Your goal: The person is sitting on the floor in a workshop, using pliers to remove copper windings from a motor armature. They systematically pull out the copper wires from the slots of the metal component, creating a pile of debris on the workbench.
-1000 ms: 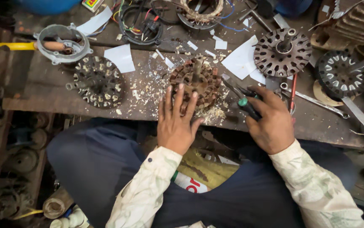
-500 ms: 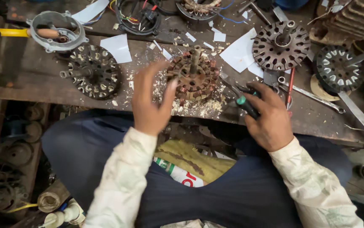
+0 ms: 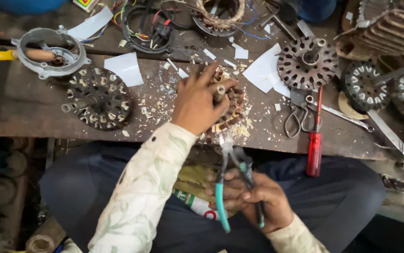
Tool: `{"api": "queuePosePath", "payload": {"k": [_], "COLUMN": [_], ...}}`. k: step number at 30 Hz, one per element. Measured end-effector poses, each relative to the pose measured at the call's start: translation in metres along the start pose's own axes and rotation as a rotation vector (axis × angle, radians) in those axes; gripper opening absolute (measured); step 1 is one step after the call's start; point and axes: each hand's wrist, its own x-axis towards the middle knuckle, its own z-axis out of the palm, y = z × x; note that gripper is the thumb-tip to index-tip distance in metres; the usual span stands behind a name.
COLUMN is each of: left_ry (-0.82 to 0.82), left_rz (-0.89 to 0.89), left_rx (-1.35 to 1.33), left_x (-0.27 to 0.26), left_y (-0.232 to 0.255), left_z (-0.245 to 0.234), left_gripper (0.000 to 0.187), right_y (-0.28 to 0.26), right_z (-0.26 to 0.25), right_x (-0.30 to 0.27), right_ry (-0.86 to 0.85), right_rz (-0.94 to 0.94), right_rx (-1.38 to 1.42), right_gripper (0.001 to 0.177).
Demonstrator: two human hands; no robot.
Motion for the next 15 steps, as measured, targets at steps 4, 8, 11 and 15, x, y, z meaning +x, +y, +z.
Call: {"api": "queuePosePath", "payload": {"k": [4,8,11,15], "left_ry": [0.167,0.181,0.195,0.228], "left_rz": [0.053,0.059,0.054,0.052], "left_rx": [-0.155,-0.162,-0.202,-0.196], "left_x": [-0.012,-0.014,-0.017,-0.022], "left_y": [-0.004,-0.008,-0.009,-0.008], "left_z": [0.001,0.005,0.006,0.006], "left_gripper": [0.045,0.043,0.043,0.043], "right_y": [0.017,0.022,0.023,0.034], "right_z": [0.003,-0.001,-0.005,-0.011], "right_x": [0.01,0.02,0.025,0.033], "right_ry": [0.04,0.007,-0.004,-0.044], "right_rz": [-0.003,-0.055,-0.045,0.012], "right_rx": [0.084,0.123,0.169,0.408], "right_gripper": [0.05,0.054,0.052,0.036]}}
